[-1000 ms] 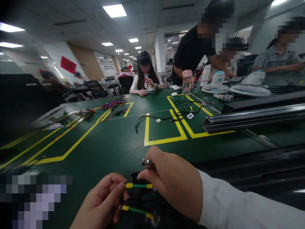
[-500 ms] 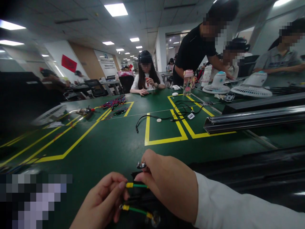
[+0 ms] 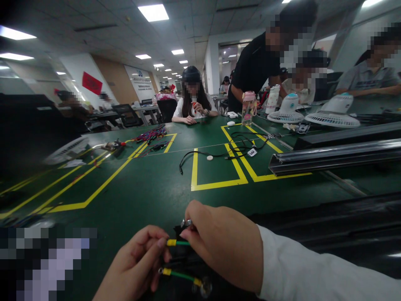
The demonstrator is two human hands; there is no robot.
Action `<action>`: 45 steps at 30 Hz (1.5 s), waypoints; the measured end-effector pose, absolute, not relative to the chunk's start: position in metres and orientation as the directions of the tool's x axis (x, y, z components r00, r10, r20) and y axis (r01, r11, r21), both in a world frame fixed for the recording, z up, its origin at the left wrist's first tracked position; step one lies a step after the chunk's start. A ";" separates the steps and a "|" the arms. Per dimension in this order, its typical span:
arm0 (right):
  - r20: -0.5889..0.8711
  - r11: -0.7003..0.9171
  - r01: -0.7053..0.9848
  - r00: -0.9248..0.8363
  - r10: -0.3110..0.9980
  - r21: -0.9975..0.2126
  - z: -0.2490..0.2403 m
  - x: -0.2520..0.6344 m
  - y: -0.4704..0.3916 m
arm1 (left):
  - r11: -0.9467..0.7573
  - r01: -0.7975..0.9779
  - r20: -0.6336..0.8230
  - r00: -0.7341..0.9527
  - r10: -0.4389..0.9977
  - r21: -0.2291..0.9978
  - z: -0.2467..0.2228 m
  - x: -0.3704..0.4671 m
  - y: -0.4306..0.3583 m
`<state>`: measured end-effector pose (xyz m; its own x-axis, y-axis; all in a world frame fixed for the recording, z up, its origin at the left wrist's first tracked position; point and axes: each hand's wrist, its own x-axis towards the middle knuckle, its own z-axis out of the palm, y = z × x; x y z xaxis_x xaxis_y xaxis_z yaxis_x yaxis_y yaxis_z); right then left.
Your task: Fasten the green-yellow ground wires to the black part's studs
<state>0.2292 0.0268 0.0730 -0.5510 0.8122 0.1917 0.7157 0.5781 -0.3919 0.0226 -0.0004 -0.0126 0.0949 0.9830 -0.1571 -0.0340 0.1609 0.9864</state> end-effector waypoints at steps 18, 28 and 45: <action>0.199 0.533 0.622 -0.525 0.827 -0.574 0.079 0.259 0.024 | 0.194 -0.007 -0.192 0.091 0.977 0.981 -0.004 0.025 -0.002; 0.126 0.500 0.651 -0.533 0.837 -0.572 0.058 0.264 0.019 | 0.208 0.001 -0.207 0.096 0.974 0.978 -0.007 0.023 0.000; 0.048 0.484 0.680 -0.553 0.832 -0.550 0.059 0.263 0.019 | 0.205 0.025 -0.206 0.083 0.975 0.978 -0.005 0.024 -0.001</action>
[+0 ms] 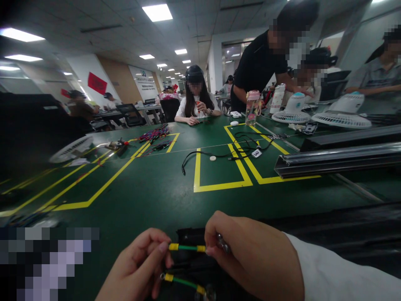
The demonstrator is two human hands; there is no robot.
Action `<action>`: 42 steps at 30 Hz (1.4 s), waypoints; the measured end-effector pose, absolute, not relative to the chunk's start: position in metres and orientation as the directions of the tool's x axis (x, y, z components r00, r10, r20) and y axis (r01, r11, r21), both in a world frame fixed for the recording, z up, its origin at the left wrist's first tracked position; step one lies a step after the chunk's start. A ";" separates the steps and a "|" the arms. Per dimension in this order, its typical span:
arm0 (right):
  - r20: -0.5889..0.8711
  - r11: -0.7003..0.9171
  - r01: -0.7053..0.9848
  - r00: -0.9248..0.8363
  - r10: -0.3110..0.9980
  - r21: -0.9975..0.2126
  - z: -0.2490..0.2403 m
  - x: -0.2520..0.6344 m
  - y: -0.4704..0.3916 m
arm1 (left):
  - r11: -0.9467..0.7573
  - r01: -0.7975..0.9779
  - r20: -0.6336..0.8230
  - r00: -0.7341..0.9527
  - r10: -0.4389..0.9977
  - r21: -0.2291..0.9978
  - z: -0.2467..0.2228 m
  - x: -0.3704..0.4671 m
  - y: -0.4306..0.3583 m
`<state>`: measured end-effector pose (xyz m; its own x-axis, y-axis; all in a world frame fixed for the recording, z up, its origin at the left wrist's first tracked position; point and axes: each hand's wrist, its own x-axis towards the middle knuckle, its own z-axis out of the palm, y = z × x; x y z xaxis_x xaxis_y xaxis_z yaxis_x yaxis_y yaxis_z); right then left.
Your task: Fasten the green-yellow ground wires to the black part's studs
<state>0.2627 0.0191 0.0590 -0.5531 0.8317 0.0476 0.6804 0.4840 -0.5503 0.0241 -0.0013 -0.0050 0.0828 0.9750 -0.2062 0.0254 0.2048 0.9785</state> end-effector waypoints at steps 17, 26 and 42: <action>0.140 0.581 0.569 -0.633 0.761 -0.583 0.059 0.266 0.022 | 0.194 0.021 -0.195 0.097 0.976 0.981 -0.004 0.024 -0.001; 0.198 0.470 0.617 -0.457 0.867 -0.631 0.075 0.252 0.029 | 0.171 0.002 -0.170 0.114 0.979 0.985 -0.011 0.022 0.000; 0.258 0.508 0.703 -0.440 0.860 -0.498 0.072 0.220 0.028 | 0.194 -0.030 -0.189 0.117 0.975 0.981 -0.009 0.022 -0.002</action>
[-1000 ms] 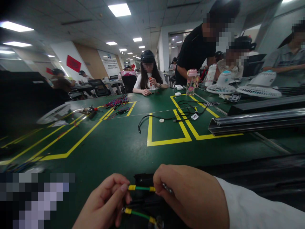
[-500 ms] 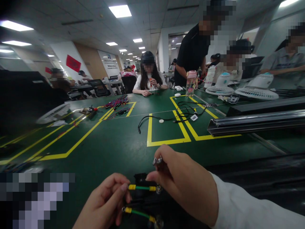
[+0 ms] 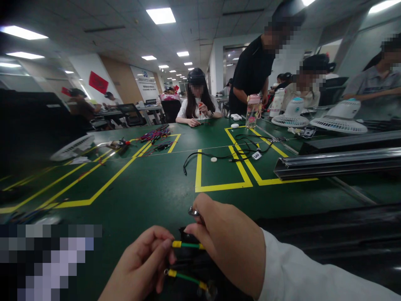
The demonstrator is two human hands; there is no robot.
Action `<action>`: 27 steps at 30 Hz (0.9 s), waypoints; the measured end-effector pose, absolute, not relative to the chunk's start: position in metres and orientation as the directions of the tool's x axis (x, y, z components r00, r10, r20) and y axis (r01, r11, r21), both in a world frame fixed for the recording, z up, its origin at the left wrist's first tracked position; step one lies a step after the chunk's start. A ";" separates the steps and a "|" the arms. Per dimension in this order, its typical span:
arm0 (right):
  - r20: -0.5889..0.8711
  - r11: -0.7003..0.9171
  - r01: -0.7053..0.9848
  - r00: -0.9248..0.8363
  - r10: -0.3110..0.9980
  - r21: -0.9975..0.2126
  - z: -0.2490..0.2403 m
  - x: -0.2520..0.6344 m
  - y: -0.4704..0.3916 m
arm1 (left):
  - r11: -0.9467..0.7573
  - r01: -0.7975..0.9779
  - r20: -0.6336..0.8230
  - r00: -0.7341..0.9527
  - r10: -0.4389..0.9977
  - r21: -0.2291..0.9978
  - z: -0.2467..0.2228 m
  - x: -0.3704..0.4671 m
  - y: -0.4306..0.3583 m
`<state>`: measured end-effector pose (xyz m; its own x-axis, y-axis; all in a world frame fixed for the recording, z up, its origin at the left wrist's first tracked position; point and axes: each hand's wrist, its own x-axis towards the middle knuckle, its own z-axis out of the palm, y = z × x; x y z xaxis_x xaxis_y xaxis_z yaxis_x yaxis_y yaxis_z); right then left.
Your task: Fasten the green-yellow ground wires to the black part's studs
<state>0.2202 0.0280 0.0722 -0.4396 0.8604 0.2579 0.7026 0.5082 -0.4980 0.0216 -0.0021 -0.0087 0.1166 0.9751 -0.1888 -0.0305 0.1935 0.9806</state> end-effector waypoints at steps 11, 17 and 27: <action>0.246 0.530 0.715 -0.471 0.847 -0.456 0.070 0.220 0.031 | 0.195 -0.002 -0.193 0.119 0.974 0.981 -0.007 0.021 -0.001; 0.233 0.542 0.731 -0.490 0.840 -0.415 0.072 0.221 0.029 | 0.204 -0.004 -0.203 0.108 0.973 0.979 -0.004 0.023 -0.002; 0.227 0.560 0.727 -0.513 0.828 -0.398 0.073 0.221 0.026 | 0.200 -0.015 -0.196 0.123 0.973 0.980 -0.007 0.022 -0.001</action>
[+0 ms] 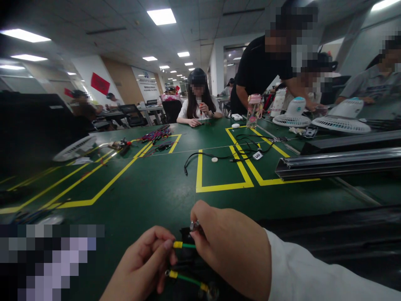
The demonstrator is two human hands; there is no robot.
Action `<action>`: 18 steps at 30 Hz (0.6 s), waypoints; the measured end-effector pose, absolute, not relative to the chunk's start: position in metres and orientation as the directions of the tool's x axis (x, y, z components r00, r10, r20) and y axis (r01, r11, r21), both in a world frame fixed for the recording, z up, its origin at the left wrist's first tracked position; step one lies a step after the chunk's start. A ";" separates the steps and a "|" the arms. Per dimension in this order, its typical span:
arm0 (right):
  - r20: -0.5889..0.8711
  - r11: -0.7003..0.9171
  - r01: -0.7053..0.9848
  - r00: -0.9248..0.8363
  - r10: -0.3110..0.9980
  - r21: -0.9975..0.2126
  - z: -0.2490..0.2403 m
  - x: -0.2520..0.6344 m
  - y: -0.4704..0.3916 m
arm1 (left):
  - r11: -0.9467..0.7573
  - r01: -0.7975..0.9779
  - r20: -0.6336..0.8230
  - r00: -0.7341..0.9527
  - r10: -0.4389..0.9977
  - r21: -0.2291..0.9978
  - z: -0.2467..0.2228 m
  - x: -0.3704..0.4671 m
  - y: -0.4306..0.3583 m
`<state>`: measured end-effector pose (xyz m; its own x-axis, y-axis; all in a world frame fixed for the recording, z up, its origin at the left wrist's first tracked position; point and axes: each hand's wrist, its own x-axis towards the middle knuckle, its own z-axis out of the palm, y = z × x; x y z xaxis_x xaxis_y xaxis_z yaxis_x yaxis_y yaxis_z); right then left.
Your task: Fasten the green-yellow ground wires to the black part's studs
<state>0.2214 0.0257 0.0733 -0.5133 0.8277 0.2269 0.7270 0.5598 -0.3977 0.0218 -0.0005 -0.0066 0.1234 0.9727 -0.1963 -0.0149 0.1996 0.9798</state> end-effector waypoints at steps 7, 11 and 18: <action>0.255 0.549 0.681 -0.490 0.833 -0.484 0.085 0.233 0.024 | 0.200 -0.005 -0.198 0.110 0.974 0.980 -0.006 0.022 0.000; 0.210 0.473 0.628 -0.448 0.869 -0.618 0.083 0.248 0.022 | 0.203 -0.002 -0.202 0.110 0.973 0.979 -0.007 0.022 -0.001; 0.127 0.284 0.338 -0.417 0.900 -0.897 0.059 0.267 0.023 | 0.206 -0.005 -0.204 0.117 0.972 0.979 -0.006 0.021 -0.001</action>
<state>0.2673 0.0227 0.0591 -0.4174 0.8998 0.1271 0.3382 0.2836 -0.8973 0.0215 -0.0011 -0.0058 0.1169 0.9720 -0.2039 -0.0048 0.2059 0.9786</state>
